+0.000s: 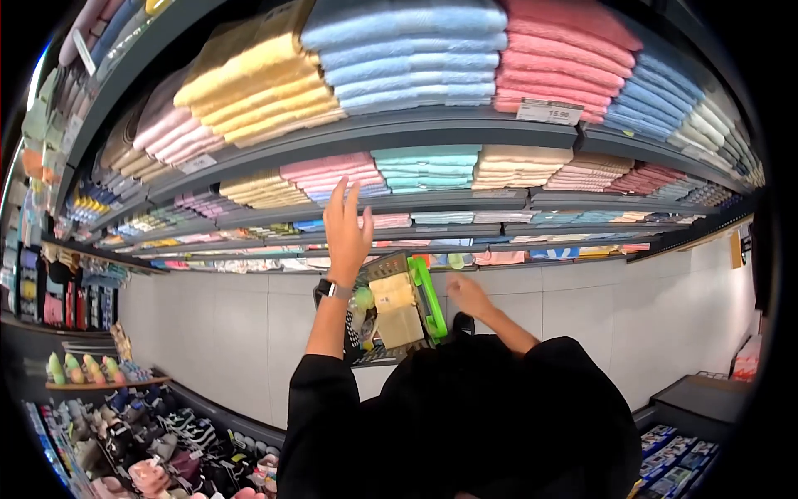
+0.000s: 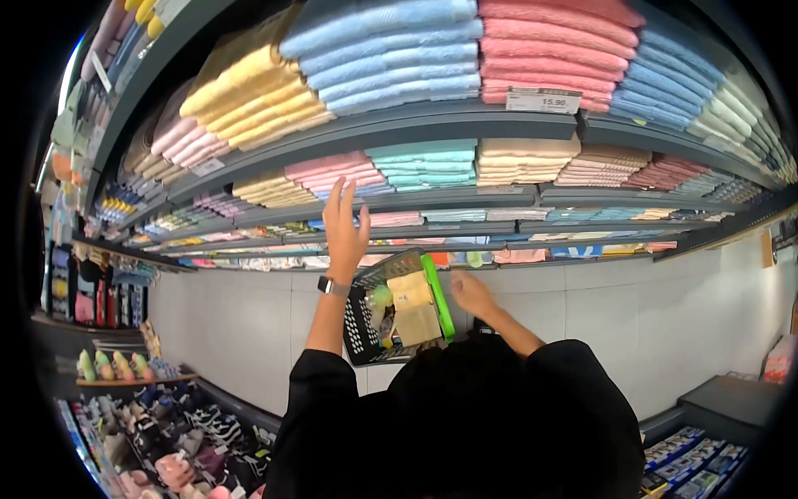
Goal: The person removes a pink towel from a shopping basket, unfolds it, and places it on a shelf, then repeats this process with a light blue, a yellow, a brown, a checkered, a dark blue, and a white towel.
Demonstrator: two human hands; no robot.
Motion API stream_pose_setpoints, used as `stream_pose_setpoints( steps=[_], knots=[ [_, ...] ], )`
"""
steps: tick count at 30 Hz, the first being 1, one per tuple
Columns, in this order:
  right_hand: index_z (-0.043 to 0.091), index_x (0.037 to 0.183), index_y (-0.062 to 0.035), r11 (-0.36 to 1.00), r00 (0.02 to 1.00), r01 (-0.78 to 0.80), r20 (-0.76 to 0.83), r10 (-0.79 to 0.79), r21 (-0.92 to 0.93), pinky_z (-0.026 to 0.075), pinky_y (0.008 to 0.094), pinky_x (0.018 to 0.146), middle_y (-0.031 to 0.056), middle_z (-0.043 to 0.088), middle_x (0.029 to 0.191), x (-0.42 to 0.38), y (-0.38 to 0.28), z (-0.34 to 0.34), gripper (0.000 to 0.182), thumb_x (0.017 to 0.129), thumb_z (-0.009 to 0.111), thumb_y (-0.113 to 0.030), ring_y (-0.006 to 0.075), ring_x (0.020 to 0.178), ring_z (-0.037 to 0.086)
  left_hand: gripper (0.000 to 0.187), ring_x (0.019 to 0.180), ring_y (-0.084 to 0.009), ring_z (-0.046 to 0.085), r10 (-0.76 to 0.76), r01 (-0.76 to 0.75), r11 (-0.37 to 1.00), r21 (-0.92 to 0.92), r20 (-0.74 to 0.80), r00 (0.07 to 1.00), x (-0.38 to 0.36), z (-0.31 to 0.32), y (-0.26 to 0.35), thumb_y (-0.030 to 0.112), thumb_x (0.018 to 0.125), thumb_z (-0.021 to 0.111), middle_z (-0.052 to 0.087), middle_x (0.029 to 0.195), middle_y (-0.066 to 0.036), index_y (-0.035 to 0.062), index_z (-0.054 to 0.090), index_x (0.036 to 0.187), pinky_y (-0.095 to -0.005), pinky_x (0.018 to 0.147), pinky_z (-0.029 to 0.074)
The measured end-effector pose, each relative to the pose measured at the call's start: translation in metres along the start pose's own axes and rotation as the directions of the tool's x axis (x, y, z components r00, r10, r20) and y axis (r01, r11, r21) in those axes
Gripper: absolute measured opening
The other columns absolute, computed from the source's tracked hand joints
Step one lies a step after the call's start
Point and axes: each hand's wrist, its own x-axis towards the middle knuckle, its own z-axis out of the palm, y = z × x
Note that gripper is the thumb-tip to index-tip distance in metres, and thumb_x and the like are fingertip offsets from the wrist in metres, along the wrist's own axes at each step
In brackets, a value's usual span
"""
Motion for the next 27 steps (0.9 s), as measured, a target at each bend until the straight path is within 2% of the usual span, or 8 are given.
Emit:
stream_pose_setpoints(
  steps=[5, 9, 11, 15, 16, 20, 24, 27],
  knots=[
    [0.051, 0.117, 0.0023, 0.972, 0.949, -0.182, 0.231, 0.214, -0.152, 0.047, 0.0335, 0.079, 0.0168, 0.063, 0.094, -0.038, 0.038, 0.04, 0.041, 0.088, 0.055, -0.027, 0.0262, 0.088, 0.061, 0.039, 0.111, -0.0391, 0.047, -0.49, 0.495, 0.861, -0.112, 0.071, 0.869, -0.197, 0.051, -0.066, 0.004, 0.083, 0.055, 0.048, 0.121, -0.022, -0.0034, 0.047, 0.121, -0.0415, 0.094, 0.039],
    [0.051, 0.116, 0.0049, 0.97, 0.909, -0.219, 0.339, 0.243, -0.108, 0.047, 0.0332, 0.081, 0.0178, 0.063, 0.097, -0.035, 0.054, 0.042, 0.045, 0.089, 0.056, -0.03, 0.0254, 0.091, 0.061, 0.012, 0.068, -0.0366, 0.057, -0.71, 0.86, 0.509, 0.049, 0.589, 0.387, -0.443, 0.081, -0.069, 0.009, 0.081, 0.052, 0.059, 0.07, -0.017, 0.0024, 0.061, 0.078, -0.0476, 0.063, 0.043],
    [0.05, 0.117, 0.0042, 0.984, 0.942, -0.17, 0.301, 0.147, 0.052, 0.046, 0.0354, 0.08, 0.0215, 0.063, 0.1, -0.026, 0.073, 0.048, 0.051, 0.087, 0.056, -0.037, 0.0294, 0.092, 0.062, 0.014, 0.06, -0.0237, 0.061, -0.014, 0.074, 0.994, -0.075, 0.604, 0.797, -0.566, 0.072, -0.057, 0.014, 0.078, 0.052, 0.06, 0.064, -0.011, 0.0054, 0.06, 0.071, -0.0387, 0.052, 0.045],
    [0.052, 0.114, 0.0055, 0.977, 0.912, -0.21, 0.357, 0.204, -0.021, 0.047, 0.0311, 0.076, 0.0144, 0.064, 0.098, -0.009, 0.056, 0.045, 0.042, 0.09, 0.055, -0.029, 0.02, 0.089, 0.061, 0.031, 0.088, -0.033, 0.064, -0.545, 0.842, 0.376, 0.386, 0.827, -0.136, -0.584, 0.027, 0.044, 0.031, 0.086, 0.05, 0.067, 0.091, -0.016, 0.0076, 0.067, 0.094, -0.0445, 0.076, 0.051],
    [0.052, 0.113, 0.0045, 0.979, 0.914, -0.205, 0.358, 0.188, 0.009, 0.047, 0.0305, 0.075, 0.0128, 0.065, 0.094, -0.005, 0.081, 0.058, 0.039, 0.09, 0.055, -0.028, 0.0187, 0.086, 0.061, 0.034, 0.094, -0.0349, 0.061, -0.32, 0.58, 0.756, 0.305, 0.944, -0.081, -0.616, 0.055, 0.041, 0.032, 0.088, 0.048, 0.065, 0.096, -0.019, 0.0059, 0.067, 0.096, -0.0443, 0.08, 0.05],
    [0.052, 0.104, 0.0021, 0.92, 0.842, -0.333, 0.505, 0.191, 0.207, 0.05, 0.0303, 0.068, 0.0109, 0.067, 0.084, 0.004, 0.057, 0.056, 0.026, 0.093, 0.054, -0.022, 0.0165, 0.074, 0.064, 0.036, 0.084, -0.0338, 0.064, -0.434, 0.695, 0.707, 0.129, 0.855, 0.283, -0.538, 0.054, 0.056, 0.035, 0.084, 0.047, 0.065, 0.083, -0.021, 0.006, 0.068, 0.086, -0.0455, 0.074, 0.049],
    [0.048, 0.105, 0.0005, 0.847, 0.793, -0.437, 0.573, 0.205, 0.302, 0.051, 0.0317, 0.066, 0.0145, 0.065, 0.083, 0.003, 0.037, 0.046, 0.023, 0.093, 0.053, -0.018, 0.0196, 0.072, 0.065, 0.032, 0.07, -0.0192, 0.062, -0.679, 0.979, -0.198, -0.051, 0.728, -0.099, -0.484, 0.093, 0.046, 0.026, 0.084, 0.05, 0.066, 0.079, -0.013, -0.0013, 0.065, 0.088, -0.0333, 0.062, 0.05],
    [0.048, 0.105, -0.0006, 0.856, 0.774, -0.433, 0.604, 0.191, 0.283, 0.052, 0.032, 0.066, 0.0147, 0.065, 0.084, 0.004, 0.032, 0.038, 0.023, 0.093, 0.053, -0.019, 0.0201, 0.074, 0.065, 0.033, 0.074, -0.0168, 0.062, -0.719, 0.991, -0.075, -0.115, 0.695, 0.027, -0.436, 0.1, 0.037, 0.024, 0.085, 0.053, 0.066, 0.085, -0.011, -0.0045, 0.062, 0.098, -0.03, 0.061, 0.049]
  ],
)
